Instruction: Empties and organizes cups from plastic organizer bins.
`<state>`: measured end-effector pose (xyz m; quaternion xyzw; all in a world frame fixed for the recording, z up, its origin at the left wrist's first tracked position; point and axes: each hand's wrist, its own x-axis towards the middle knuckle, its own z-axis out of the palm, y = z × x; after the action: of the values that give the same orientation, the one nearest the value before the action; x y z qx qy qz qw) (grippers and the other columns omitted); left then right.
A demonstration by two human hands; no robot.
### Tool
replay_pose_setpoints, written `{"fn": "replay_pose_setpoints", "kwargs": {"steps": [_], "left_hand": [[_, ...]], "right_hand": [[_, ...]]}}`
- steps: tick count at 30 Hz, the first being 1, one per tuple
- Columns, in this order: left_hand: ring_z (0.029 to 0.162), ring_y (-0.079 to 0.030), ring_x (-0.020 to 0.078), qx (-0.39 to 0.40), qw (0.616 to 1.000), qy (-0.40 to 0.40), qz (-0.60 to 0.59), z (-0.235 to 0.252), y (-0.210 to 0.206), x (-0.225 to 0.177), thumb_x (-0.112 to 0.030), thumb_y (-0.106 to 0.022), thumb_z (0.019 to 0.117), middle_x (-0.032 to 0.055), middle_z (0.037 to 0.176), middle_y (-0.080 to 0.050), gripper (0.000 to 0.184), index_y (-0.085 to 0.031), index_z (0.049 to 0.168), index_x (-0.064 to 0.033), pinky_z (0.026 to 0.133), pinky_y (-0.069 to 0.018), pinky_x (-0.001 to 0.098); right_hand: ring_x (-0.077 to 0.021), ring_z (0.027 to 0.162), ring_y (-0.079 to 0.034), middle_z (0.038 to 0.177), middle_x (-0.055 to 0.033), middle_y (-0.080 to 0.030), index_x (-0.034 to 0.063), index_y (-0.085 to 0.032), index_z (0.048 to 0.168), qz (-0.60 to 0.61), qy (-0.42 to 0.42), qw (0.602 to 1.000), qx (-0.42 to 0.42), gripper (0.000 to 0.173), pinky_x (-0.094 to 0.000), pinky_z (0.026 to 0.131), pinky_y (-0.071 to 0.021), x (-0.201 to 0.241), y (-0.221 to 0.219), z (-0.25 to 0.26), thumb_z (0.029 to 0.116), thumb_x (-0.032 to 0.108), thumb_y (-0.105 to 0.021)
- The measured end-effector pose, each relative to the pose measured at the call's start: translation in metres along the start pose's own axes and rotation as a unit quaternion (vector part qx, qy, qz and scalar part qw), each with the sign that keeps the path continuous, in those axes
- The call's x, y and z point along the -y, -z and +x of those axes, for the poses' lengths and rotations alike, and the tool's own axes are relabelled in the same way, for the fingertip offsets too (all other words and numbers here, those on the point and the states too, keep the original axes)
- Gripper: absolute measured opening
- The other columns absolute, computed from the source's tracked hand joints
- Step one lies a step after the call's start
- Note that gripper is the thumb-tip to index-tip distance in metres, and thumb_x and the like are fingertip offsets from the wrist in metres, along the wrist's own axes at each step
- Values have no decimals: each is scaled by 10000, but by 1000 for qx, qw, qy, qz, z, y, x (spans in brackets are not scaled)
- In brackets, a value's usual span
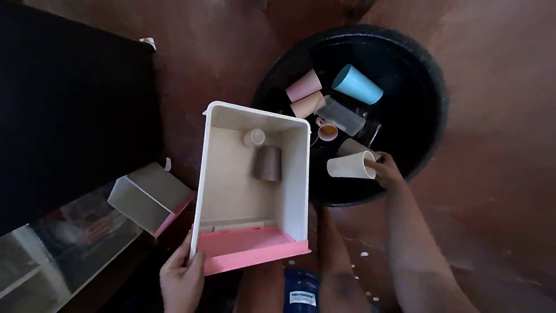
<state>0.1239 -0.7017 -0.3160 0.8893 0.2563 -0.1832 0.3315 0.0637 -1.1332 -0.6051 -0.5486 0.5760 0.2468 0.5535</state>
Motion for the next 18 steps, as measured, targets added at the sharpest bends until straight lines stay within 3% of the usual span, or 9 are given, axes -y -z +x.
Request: {"fn": "replay_pose_setpoints", "kwargs": {"steps": [4, 6, 8, 10, 12, 14, 16, 17, 18], "left_hand": [[879, -644, -120, 8, 1000, -5, -10, 0, -8, -1, 77, -552, 819, 47, 1057, -744, 340, -668, 1133, 141, 778, -532, 89], [850, -639, -134, 11, 1000, -7, -14, 0, -13, -3, 82, -556, 826, 37, 1042, -748, 325, -676, 1124, 133, 755, -529, 78], [879, -639, -125, 16, 1000, 2, -9, -3, -16, -4, 80, -543, 808, 100, 1088, -740, 350, -678, 1125, 139, 762, -517, 75], [1020, -647, -69, 20, 1000, 13, -3, -6, -20, -6, 74, -540, 797, 213, 1193, -702, 361, -680, 1119, 158, 832, -504, 93], [1125, -645, -3, 22, 1000, 12, 3, -8, -25, -7, 59, -537, 790, 268, 1248, -673, 350, -690, 1087, 164, 873, -501, 117], [1182, -649, 63, 27, 1000, -1, 4, -9, -29, -5, 40, -537, 781, 285, 1268, -662, 377, -690, 1102, 165, 910, -510, 150], [1227, -643, 135, 35, 999, -19, 8, -10, -32, -3, 36, -537, 783, 300, 1269, -659, 405, -682, 1137, 170, 959, -507, 190], [1247, -639, 165, 37, 999, -25, 11, -11, -33, -2, 35, -537, 782, 300, 1269, -660, 408, -683, 1139, 169, 980, -504, 206], [1256, -637, 189, 39, 999, -31, 17, -11, -34, -2, 29, -536, 781, 294, 1264, -666, 404, -690, 1129, 163, 995, -503, 219]], "right_hand": [[-342, 1050, -631, 1350, -255, -531, 76, -317, 1541, -22, -81, 996, -35, 763, -481, 808, -576, -2, -22, 14, 923, 136, -761], [-413, 1163, -592, 1455, -280, -475, 103, -252, 1590, -56, -78, 993, -63, 853, -564, 867, -543, 15, -27, 5, 919, 171, -774], [-468, 1298, -521, 1495, -329, -436, 28, -266, 1585, -126, 10, 984, -127, 900, -584, 997, -489, 41, -34, -17, 887, 190, -811], [-504, 1306, -491, 1436, -388, -442, -109, -429, 1449, -195, 189, 947, -170, 722, -560, 1073, -439, 66, -54, -55, 900, 196, -786], [-524, 1271, -512, 1374, -394, -490, -131, -594, 1273, -271, 334, 899, -82, 537, -594, 1057, -450, 80, -90, -99, 894, 202, -779], [-516, 1392, -424, 1491, -353, -433, -12, -656, 1316, -382, 360, 843, 114, 547, -617, 1126, -385, 79, -136, -138, 892, 309, -785], [-559, 1516, -156, 1644, -338, -192, 146, -544, 1493, -494, 359, 749, 255, 696, -729, 1165, -203, 66, -182, -152, 860, 265, -808], [-569, 1530, -12, 1682, -307, -57, 204, -430, 1575, -548, 344, 704, 294, 820, -796, 1139, -95, 58, -201, -148, 849, 174, -810], [-569, 1528, 53, 1703, -257, 8, 240, -350, 1613, -590, 336, 668, 304, 885, -848, 1094, -53, 50, -217, -141, 857, 59, -771]]}}
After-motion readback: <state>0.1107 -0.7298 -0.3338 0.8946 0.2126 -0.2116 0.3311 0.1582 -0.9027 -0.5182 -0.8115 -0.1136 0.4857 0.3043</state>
